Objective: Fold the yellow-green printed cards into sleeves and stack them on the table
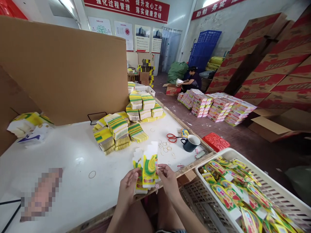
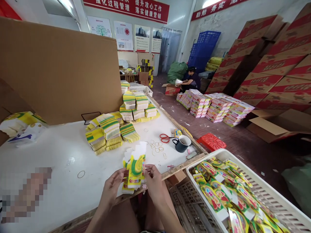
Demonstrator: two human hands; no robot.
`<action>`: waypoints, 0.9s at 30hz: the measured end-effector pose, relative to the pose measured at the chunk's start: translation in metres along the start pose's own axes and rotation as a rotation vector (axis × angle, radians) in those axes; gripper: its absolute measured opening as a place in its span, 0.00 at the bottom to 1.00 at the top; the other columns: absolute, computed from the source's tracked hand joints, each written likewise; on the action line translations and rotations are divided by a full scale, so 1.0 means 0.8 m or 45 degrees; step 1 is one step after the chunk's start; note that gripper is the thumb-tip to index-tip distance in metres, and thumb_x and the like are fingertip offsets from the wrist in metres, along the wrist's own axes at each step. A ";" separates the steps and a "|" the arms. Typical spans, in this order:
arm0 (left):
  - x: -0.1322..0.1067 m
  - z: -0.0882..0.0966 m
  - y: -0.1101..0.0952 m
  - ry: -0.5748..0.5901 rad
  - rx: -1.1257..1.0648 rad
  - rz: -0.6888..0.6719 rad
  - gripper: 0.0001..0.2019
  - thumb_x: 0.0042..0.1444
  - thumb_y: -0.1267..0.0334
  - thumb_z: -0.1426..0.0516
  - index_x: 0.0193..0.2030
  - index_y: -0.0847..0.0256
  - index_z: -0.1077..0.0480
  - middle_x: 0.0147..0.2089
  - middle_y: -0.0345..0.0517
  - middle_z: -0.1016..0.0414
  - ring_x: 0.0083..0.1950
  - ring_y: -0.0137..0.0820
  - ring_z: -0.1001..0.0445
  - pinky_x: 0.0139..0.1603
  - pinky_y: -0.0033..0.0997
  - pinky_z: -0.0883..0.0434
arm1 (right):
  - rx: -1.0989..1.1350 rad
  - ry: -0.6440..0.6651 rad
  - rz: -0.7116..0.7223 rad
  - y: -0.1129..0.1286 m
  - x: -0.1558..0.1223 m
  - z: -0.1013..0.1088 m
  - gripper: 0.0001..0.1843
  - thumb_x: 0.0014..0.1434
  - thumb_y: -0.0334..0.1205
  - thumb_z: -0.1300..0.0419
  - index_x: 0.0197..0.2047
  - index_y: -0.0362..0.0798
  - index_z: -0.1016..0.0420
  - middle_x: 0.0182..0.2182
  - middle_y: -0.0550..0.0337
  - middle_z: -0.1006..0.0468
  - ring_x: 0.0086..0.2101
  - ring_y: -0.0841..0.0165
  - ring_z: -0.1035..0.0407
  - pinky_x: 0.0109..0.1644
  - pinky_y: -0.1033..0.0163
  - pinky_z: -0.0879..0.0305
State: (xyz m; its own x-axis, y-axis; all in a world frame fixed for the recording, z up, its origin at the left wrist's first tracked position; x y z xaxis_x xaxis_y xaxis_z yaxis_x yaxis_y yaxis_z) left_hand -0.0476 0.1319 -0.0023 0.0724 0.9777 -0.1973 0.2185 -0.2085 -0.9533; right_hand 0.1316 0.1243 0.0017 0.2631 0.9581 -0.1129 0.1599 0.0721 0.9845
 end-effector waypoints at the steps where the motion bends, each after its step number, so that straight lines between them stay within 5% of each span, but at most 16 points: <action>1: -0.002 -0.004 -0.007 0.057 -0.051 0.032 0.20 0.51 0.51 0.40 0.45 0.63 0.26 0.45 0.54 0.19 0.50 0.47 0.24 0.54 0.47 0.31 | 0.008 0.055 -0.010 0.002 -0.005 -0.007 0.15 0.50 0.47 0.35 0.37 0.46 0.29 0.28 0.57 0.23 0.31 0.64 0.30 0.38 0.59 0.34; 6: -0.017 -0.015 -0.030 0.281 -0.282 0.143 0.24 0.53 0.49 0.41 0.54 0.57 0.30 0.48 0.51 0.20 0.50 0.45 0.23 0.51 0.46 0.28 | 0.079 0.275 -0.051 0.025 -0.023 -0.033 0.16 0.48 0.50 0.34 0.33 0.45 0.25 0.29 0.57 0.22 0.32 0.65 0.29 0.40 0.60 0.33; 13: -0.029 -0.024 -0.037 0.408 -0.445 0.203 0.29 0.40 0.45 0.35 0.47 0.60 0.25 0.49 0.57 0.21 0.50 0.51 0.24 0.51 0.48 0.29 | 0.028 0.320 -0.112 0.055 -0.034 -0.030 0.17 0.45 0.53 0.32 0.31 0.46 0.21 0.28 0.57 0.20 0.33 0.61 0.27 0.41 0.57 0.32; 18: -0.029 -0.032 -0.035 0.327 -0.434 0.180 0.23 0.45 0.51 0.36 0.47 0.61 0.26 0.46 0.55 0.19 0.47 0.47 0.22 0.47 0.45 0.27 | -0.029 0.360 -0.107 0.058 -0.042 -0.031 0.17 0.47 0.52 0.34 0.35 0.48 0.19 0.30 0.57 0.19 0.37 0.57 0.27 0.44 0.54 0.32; 22: -0.025 -0.032 -0.027 0.177 -0.359 0.125 0.21 0.50 0.52 0.39 0.48 0.63 0.30 0.41 0.52 0.18 0.44 0.44 0.21 0.44 0.42 0.26 | -0.160 0.343 -0.007 0.047 -0.045 -0.036 0.17 0.52 0.52 0.38 0.32 0.46 0.20 0.26 0.58 0.21 0.31 0.62 0.28 0.37 0.60 0.31; 27: -0.026 -0.027 -0.028 0.004 -0.217 0.006 0.35 0.47 0.57 0.36 0.60 0.57 0.46 0.39 0.45 0.18 0.43 0.38 0.21 0.43 0.34 0.27 | -0.326 0.204 0.082 0.048 -0.043 -0.033 0.13 0.55 0.47 0.40 0.32 0.45 0.24 0.26 0.59 0.23 0.26 0.68 0.33 0.32 0.64 0.36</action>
State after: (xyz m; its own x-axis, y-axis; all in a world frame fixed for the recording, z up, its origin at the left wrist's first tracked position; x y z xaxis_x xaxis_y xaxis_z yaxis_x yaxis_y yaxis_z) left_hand -0.0333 0.1159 0.0283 0.0768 0.9766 -0.2007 0.3798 -0.2148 -0.8998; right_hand 0.1037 0.1010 0.0471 0.1086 0.9930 -0.0467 -0.1023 0.0579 0.9931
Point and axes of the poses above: each hand's wrist, its own x-axis towards the middle knuckle, its own z-axis out of the back of the hand, y = z × x, the point moved 2 cm from there along x, towards the middle knuckle
